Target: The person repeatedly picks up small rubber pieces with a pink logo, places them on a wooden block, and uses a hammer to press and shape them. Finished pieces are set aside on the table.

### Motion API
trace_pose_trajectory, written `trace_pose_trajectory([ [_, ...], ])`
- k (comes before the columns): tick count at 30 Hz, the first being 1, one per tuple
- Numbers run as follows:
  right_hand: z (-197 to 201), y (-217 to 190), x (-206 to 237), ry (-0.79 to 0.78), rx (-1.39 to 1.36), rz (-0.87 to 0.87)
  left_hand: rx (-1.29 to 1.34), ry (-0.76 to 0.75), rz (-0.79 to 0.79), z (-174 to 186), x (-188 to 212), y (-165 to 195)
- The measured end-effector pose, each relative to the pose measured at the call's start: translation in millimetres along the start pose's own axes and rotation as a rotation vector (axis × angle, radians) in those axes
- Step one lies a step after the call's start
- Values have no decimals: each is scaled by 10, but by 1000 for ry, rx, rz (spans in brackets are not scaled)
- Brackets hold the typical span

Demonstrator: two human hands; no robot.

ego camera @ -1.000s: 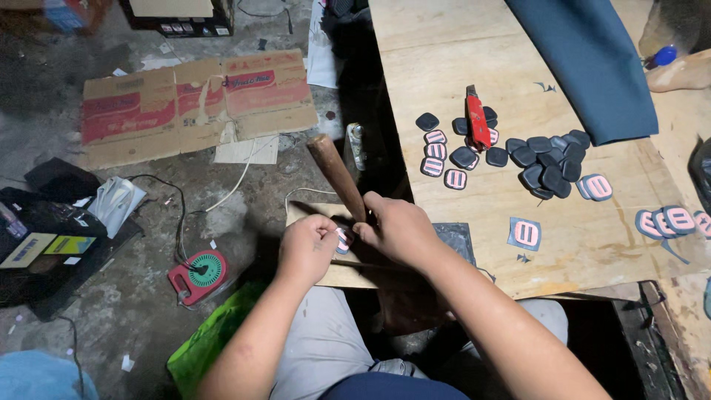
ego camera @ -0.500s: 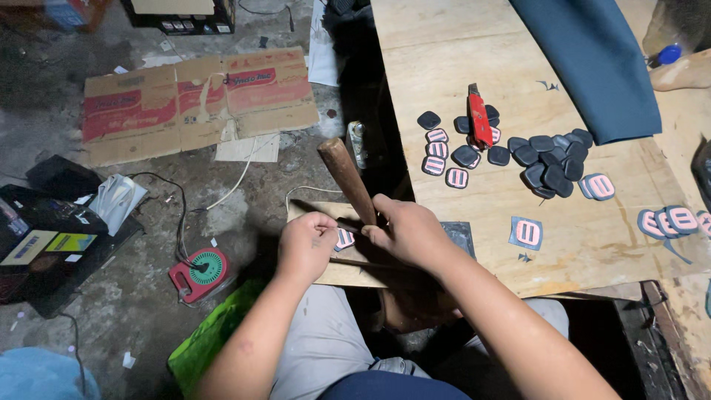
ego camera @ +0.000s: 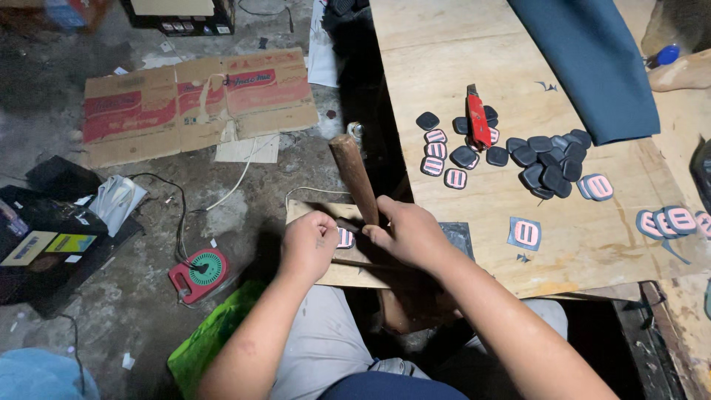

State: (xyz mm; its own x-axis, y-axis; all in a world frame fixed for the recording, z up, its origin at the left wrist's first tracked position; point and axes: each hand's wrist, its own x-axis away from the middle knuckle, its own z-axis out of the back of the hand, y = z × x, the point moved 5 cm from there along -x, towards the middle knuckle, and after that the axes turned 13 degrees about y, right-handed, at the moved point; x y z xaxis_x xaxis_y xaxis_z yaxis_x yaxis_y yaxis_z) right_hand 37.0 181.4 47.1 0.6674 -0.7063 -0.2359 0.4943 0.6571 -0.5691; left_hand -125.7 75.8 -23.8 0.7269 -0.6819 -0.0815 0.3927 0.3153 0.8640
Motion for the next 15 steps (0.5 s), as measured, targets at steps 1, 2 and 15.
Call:
trace_pose_trajectory([
  [1,-32,35,-16,-49,9,-63,-25,-1,-60,12,-29,47],
  [2,-52,43,-29,-51,-10,-91,-51,-1,-120,25,-51,86],
  [15,-59,19,18,8,68,-19,117,-98,14,-83,-89,-144],
])
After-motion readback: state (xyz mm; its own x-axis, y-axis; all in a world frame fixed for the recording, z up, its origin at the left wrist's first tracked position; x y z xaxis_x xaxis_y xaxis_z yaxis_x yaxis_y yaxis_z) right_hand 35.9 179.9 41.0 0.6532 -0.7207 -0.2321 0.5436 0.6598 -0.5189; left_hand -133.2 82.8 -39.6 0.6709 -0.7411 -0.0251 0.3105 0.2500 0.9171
